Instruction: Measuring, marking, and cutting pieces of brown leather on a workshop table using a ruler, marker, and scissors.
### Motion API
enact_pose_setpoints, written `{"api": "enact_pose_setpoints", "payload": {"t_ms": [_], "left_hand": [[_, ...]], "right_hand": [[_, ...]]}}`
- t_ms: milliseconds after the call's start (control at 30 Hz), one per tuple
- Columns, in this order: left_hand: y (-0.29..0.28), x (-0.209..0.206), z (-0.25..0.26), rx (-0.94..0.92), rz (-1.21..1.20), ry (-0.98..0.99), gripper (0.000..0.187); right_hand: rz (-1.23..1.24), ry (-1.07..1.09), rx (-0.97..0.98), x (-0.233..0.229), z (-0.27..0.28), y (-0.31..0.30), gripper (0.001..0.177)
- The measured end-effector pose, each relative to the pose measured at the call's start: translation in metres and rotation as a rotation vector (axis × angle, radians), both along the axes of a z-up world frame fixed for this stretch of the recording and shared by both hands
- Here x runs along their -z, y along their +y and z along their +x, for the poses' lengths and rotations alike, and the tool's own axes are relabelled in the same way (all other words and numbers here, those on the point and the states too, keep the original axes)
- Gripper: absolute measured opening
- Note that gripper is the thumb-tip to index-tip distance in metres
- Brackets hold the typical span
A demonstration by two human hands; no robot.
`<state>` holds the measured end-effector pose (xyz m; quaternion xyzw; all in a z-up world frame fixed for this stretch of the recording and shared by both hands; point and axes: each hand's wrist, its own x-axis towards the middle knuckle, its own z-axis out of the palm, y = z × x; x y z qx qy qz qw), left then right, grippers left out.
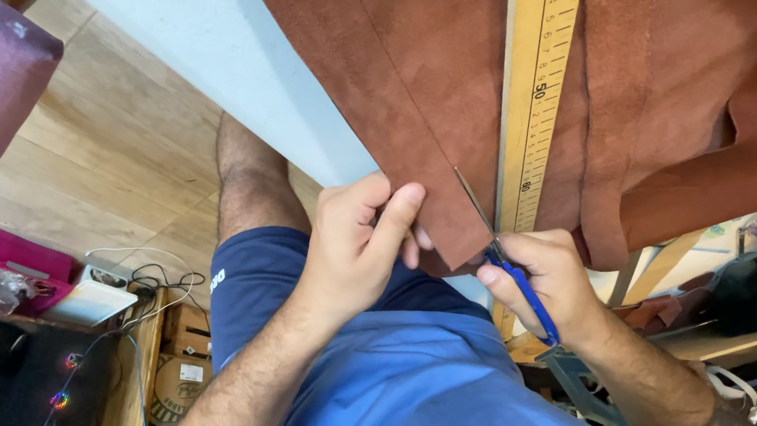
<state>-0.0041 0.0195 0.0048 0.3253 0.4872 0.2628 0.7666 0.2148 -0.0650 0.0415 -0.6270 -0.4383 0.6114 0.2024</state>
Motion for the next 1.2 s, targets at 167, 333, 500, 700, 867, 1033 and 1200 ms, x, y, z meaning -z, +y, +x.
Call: {"api": "enact_pose_setpoints", "payload": {"t_ms": [167,333,500,700,867,1033,1200], "left_hand": [[-0.001,0.001,-0.002,-0.011,0.017,-0.020,0.035],[-0.002,0.002,-0.003,-0.019,0.014,-0.030,0.036],[-0.002,0.002,-0.004,-0.030,0.032,-0.027,0.036],[-0.005,0.003,-0.004,-0.014,0.067,0.007,0.035],[0.010,-0.009,-0.003,-0.047,0.032,-0.043,0.032],[0.003,-0.001,-0.004,-0.032,0.049,-0.034,0.033],[0.003,-0.001,-0.005,-0.034,0.044,-0.035,0.032]], "right_hand": [[-0.010,0.041,-0.018,-0.009,-0.011,0.028,0.037],[0.003,0.029,-0.039,-0.007,-0.013,0.029,0.036],[-0.004,0.009,-0.044,-0.007,-0.012,0.020,0.037],[-0.027,-0.037,-0.039,-0.004,-0.006,0.010,0.027],[-0.020,-0.009,-0.037,-0.006,-0.011,0.026,0.026],[-0.026,-0.011,-0.050,-0.009,-0.015,0.042,0.026],[-0.025,-0.012,-0.047,-0.007,-0.019,0.046,0.025]]}}
